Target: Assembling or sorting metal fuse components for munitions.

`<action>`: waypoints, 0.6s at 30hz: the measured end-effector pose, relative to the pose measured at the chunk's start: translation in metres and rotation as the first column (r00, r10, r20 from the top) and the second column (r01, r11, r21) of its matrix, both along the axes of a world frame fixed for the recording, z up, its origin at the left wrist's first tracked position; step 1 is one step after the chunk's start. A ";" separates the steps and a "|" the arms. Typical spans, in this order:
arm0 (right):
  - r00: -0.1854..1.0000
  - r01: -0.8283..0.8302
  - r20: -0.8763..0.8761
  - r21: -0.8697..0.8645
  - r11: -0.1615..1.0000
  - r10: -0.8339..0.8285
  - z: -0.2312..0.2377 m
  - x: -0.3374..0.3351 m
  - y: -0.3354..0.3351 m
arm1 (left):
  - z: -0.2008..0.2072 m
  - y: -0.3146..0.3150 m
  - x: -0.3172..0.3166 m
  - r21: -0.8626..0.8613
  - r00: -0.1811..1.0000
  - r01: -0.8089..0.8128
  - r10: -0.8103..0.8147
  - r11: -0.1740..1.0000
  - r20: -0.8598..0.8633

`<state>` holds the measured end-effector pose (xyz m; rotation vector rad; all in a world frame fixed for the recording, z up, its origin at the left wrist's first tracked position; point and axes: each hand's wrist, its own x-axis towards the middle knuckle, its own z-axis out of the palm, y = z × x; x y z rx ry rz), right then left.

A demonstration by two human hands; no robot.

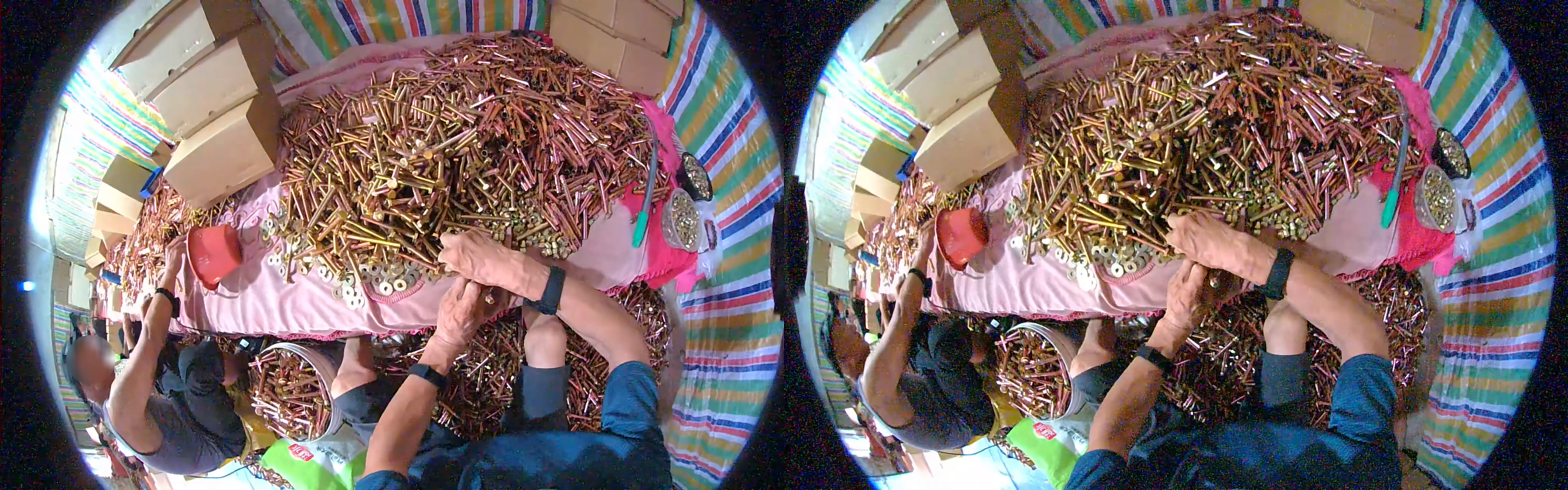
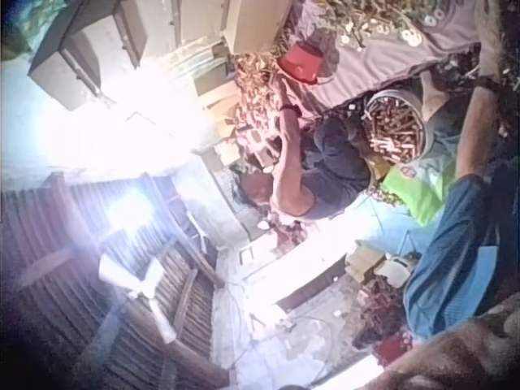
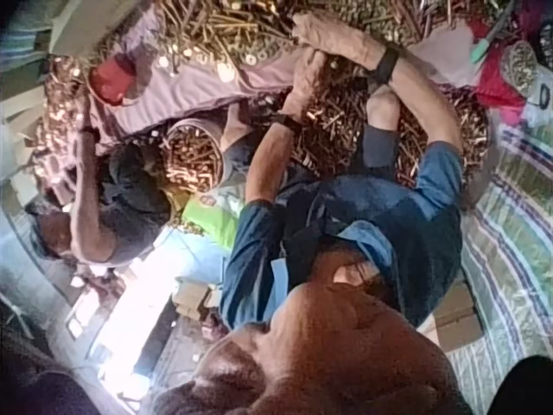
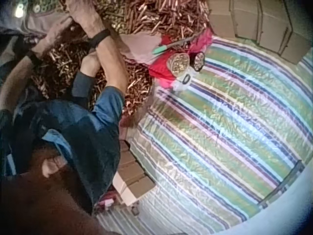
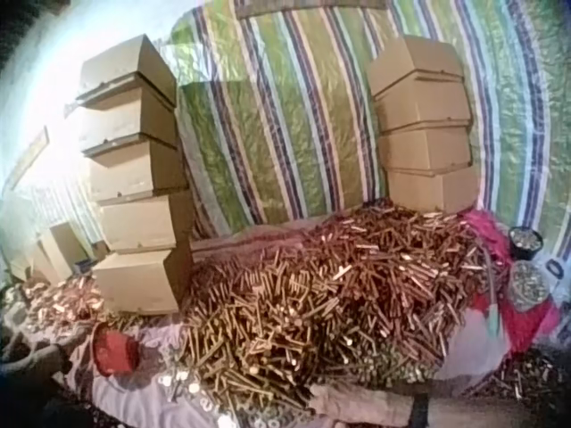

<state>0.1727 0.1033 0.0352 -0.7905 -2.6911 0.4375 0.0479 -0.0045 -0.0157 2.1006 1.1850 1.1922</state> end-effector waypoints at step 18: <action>0.666 0.193 -0.301 -0.814 0.548 -0.682 0.041 0.050 -0.070 | 0.012 0.004 0.004 -0.168 0.995 -0.090 0.095 0.982 0.023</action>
